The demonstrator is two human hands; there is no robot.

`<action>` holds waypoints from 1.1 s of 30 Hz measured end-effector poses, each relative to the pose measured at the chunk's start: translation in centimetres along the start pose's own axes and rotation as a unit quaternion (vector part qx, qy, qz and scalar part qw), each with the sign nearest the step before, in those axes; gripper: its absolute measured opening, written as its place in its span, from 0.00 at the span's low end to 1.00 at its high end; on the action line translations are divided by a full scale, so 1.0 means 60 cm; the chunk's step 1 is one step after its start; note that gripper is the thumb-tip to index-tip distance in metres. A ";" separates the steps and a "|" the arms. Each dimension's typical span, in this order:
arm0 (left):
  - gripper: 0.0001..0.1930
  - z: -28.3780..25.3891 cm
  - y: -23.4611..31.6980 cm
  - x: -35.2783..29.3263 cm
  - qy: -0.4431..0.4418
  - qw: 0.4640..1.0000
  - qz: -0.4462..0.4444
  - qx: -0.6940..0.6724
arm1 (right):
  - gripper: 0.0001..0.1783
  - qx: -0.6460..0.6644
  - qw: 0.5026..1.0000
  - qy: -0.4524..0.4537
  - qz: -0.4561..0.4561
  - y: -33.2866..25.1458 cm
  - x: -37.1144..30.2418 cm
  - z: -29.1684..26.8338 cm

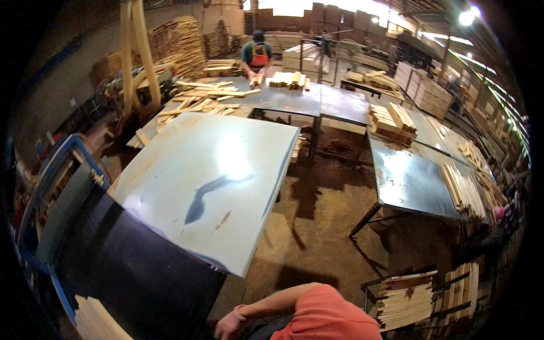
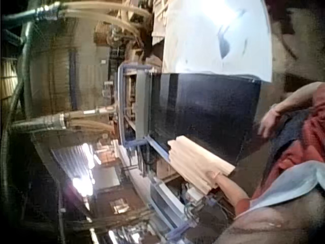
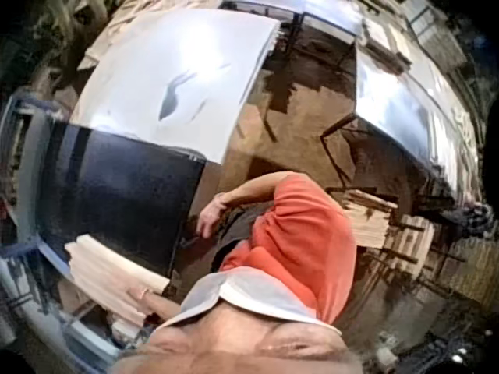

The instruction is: The person repeatedly picks up stacks of light-colored wooden planks from a metal table and places them onto a conveyor belt. The person wears pink gloves and moves the planks in batches, aligning them on the belt before returning to the table to gather more.

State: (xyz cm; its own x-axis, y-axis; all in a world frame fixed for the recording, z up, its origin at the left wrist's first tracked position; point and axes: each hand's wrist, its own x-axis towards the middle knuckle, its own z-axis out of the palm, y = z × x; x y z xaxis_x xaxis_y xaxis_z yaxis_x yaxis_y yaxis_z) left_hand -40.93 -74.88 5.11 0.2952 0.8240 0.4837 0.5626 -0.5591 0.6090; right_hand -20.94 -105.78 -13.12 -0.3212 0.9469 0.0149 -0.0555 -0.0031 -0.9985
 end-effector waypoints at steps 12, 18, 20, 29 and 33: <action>0.20 0.474 0.549 -0.523 -0.702 0.612 -0.032 -0.363 | 0.38 0.111 0.587 0.615 0.515 0.360 -0.870 0.094; 0.26 0.651 0.578 -0.752 -0.786 0.587 -0.052 -0.188 | 0.34 0.196 0.459 0.660 0.562 0.375 -1.062 0.266; 0.28 0.730 0.560 -0.814 -0.762 0.625 -0.055 -0.161 | 0.33 0.211 0.457 0.670 0.546 0.388 -1.100 0.315; 0.29 0.872 0.704 -0.992 -0.809 0.581 0.048 0.076 | 0.36 0.315 0.398 0.715 0.480 0.391 -1.082 0.378; 0.29 0.959 0.705 -1.019 -0.811 0.568 0.060 0.130 | 0.37 0.394 0.337 0.708 0.479 0.375 -1.091 0.368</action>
State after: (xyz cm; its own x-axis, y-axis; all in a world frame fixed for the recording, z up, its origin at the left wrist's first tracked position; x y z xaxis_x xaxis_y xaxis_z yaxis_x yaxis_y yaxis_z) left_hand 9.25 -143.58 -34.85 0.5472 -0.0984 -0.8312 0.4962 -0.7615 0.4169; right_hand -22.02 -174.95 -35.36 0.1944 -0.4081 -0.8920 -0.9809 -0.0816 -0.1765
